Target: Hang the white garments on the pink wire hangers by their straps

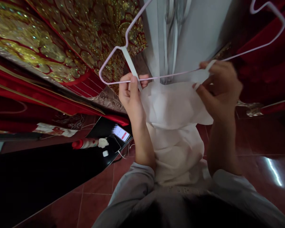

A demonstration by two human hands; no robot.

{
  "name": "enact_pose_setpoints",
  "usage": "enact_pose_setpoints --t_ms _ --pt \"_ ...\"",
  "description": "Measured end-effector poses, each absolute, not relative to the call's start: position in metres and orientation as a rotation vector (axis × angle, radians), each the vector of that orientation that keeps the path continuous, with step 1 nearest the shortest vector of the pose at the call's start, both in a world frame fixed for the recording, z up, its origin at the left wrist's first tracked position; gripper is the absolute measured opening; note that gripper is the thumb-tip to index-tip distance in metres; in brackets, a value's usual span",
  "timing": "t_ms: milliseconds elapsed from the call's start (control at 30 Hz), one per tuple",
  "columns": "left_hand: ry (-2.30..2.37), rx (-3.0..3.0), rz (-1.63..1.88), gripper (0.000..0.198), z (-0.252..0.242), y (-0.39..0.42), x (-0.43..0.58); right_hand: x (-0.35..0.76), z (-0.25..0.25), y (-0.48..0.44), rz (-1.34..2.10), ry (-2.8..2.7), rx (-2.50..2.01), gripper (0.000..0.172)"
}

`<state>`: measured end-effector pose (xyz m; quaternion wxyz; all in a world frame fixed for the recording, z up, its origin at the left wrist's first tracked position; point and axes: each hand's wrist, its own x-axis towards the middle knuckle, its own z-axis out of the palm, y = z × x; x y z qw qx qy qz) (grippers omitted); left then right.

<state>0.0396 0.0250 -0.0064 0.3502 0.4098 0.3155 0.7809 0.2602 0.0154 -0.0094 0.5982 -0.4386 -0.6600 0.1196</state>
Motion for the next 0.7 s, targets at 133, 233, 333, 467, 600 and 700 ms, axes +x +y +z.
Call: enact_pose_setpoints --t_ms 133,233,333,467,600,700 --pt "0.832 1.069 2.004 0.013 -0.003 0.023 0.033 0.303 0.000 0.023 0.085 -1.289 -1.009 0.037" --pt "0.773 1.074 1.982 0.013 -0.004 0.023 0.032 0.330 0.009 0.032 0.120 -1.337 -1.073 0.045" --pt "0.785 1.093 1.998 0.014 -0.005 0.024 0.032 0.339 0.020 0.042 0.166 -1.443 -0.989 0.048" --pt "0.815 1.093 2.012 0.014 -0.005 0.025 0.030 0.332 0.042 0.050 0.119 -1.602 -1.028 0.044" --pt "0.845 1.079 1.967 0.015 -0.005 0.024 0.028 0.323 0.063 0.055 0.007 -1.710 -1.113 0.055" --pt "0.898 1.042 1.961 0.011 -0.004 0.022 0.029 0.315 0.064 0.055 0.045 -1.620 -1.181 0.054"
